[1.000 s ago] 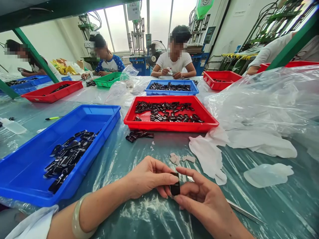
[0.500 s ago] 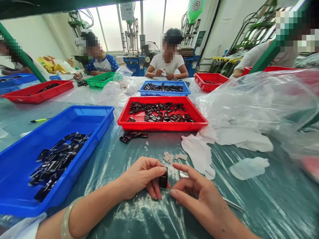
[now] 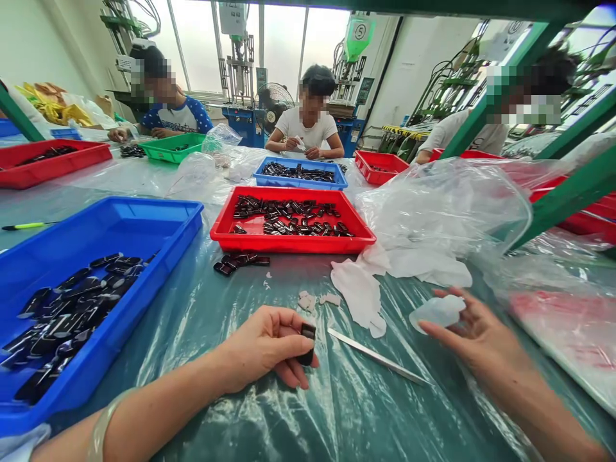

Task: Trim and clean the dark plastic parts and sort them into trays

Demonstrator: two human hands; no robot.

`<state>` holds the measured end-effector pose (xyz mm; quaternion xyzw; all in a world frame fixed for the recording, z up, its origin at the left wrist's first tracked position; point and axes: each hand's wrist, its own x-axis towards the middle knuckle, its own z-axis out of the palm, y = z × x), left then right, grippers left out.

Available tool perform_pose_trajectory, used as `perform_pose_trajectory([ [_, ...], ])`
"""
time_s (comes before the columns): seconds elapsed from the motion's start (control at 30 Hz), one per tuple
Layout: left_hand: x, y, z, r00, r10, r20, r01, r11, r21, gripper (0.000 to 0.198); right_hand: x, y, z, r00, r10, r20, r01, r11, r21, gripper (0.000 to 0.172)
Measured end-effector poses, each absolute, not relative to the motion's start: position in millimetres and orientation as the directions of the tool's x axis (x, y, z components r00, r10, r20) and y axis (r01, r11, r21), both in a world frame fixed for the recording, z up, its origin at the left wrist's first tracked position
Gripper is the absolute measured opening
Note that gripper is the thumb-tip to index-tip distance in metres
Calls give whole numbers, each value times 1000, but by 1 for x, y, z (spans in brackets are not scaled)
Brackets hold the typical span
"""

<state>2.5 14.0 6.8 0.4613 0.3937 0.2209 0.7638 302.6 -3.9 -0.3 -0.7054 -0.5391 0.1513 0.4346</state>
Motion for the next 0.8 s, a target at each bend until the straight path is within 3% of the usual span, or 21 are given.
perform_pose_trajectory([
  [0.1,1,13,5,611,692,-385,13,478,878,28,298,1,1,197,960,199,664,19,-748,19],
  [0.23,0,13,2,651,660,-375,8,488,873,27,271,1,12,69,951,302,729,159,-666,28],
  [0.33,0,13,1,673,643,-367,8,489,872,25,245,4,19,-157,873,461,764,403,-504,31],
  [0.43,-2,12,1,692,634,-345,5,474,880,23,222,8,25,-389,723,570,761,601,-244,34],
  [0.53,-3,12,2,704,622,-343,12,473,881,22,208,10,28,-521,602,605,751,660,-10,38],
  [0.6,-4,12,2,709,614,-347,17,477,878,21,204,10,29,-563,570,598,746,662,72,41],
  [0.8,-4,12,3,721,596,-353,18,493,870,16,200,5,28,-556,553,620,757,646,102,38],
])
